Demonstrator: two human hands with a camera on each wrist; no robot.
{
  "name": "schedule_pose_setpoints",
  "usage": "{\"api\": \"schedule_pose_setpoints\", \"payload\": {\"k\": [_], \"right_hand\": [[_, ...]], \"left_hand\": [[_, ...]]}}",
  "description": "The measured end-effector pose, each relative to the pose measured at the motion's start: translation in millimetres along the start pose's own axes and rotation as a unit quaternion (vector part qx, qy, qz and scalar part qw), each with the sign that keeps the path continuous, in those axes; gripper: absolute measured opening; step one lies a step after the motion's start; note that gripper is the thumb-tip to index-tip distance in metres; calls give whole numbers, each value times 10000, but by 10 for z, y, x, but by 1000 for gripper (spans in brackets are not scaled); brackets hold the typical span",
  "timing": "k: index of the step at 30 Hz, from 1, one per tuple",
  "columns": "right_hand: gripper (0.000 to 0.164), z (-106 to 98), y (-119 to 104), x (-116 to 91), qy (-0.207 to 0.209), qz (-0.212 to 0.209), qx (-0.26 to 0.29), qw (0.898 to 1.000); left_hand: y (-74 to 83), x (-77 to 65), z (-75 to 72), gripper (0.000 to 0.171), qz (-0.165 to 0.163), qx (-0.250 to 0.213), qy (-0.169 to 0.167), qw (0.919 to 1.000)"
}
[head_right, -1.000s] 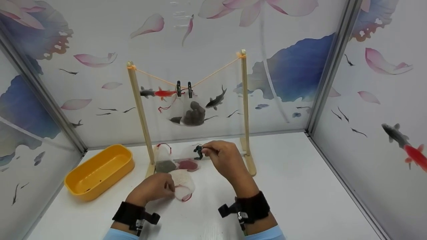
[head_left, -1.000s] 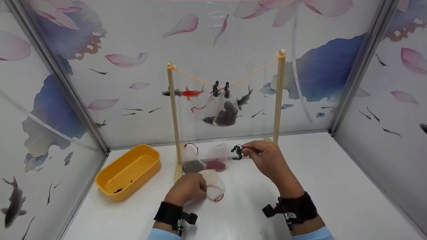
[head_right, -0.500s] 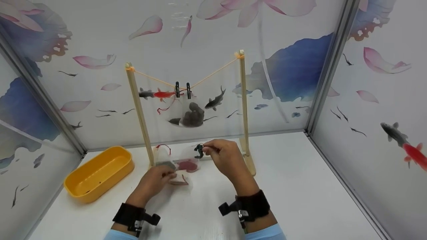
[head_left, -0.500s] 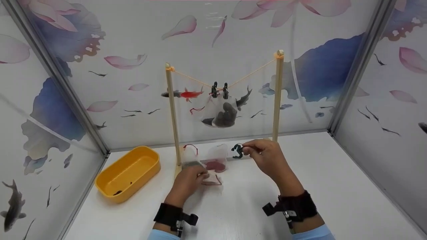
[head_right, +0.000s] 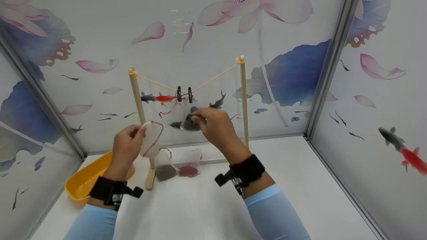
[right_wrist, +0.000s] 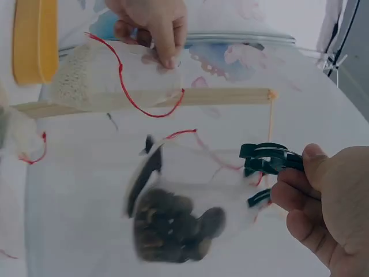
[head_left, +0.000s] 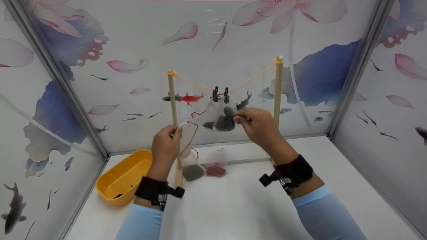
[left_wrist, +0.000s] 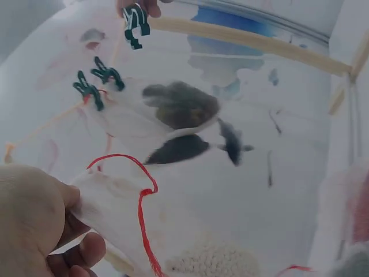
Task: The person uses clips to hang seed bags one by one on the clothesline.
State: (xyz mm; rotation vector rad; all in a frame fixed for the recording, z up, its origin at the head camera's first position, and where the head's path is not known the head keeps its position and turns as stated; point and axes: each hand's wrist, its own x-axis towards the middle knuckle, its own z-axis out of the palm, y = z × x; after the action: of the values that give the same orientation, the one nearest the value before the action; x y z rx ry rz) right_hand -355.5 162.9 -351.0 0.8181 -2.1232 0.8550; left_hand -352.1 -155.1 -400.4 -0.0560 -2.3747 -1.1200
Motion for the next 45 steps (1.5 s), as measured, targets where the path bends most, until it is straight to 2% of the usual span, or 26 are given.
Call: {"api": "schedule_pose_setpoints", "payload": {"k": [3, 5, 8, 12, 17, 20, 24, 30, 32, 34, 36, 38, 42, 45], "right_hand": [[19, -114, -146, 437, -68, -67, 156, 9998], [20, -169, -219, 721, -163, 142, 238, 9995], [22, -163, -275, 1078, -321, 519, 266, 9978], [24, -23, -298, 1361, -543, 791, 182, 9952], [26, 167, -292, 1473, -625, 841, -23, 9945], [26, 234, -275, 1489, -741, 929, -131, 9928], [28, 293, -274, 1493, -1196, 1047, -206, 9871], [43, 343, -285, 1495, -2108, 1308, -53, 9687], [48, 349, -291, 1474, -2328, 1272, -265, 9638], [50, 343, -303, 1425, -2390, 1062, -633, 9631], [50, 322, -306, 1341, -2234, 772, -1084, 9656], [49, 269, -301, 1206, -1930, 544, -1317, 9708], [36, 114, -201, 792, -982, 415, -1017, 9891], [25, 41, -39, 394, -259, 371, -801, 9958]], "left_hand": [[276, 326, -156, 33, 283, 339, 115, 9990], [446, 532, -194, 34, 461, 495, 98, 9977], [677, 774, -187, 35, 588, 684, -103, 9959], [908, 959, -158, 33, 589, 994, -317, 9928], [1071, 1032, -71, 34, 526, 1222, -541, 9896], [1107, 1037, -9, 33, 545, 1195, -579, 9896], [1097, 1027, 43, 31, 596, 1135, -499, 9905], [1049, 979, 89, 28, 666, 1313, -430, 9882], [1019, 950, 107, 27, 674, 1324, -396, 9881], [980, 922, 126, 27, 618, 1260, -398, 9893], [934, 894, 146, 27, 568, 1175, -420, 9905], [887, 854, 165, 25, 492, 1075, -490, 9918], [799, 771, 200, 24, 467, 855, -623, 9933], [731, 685, 202, 25, 469, 717, -661, 9941]]}}
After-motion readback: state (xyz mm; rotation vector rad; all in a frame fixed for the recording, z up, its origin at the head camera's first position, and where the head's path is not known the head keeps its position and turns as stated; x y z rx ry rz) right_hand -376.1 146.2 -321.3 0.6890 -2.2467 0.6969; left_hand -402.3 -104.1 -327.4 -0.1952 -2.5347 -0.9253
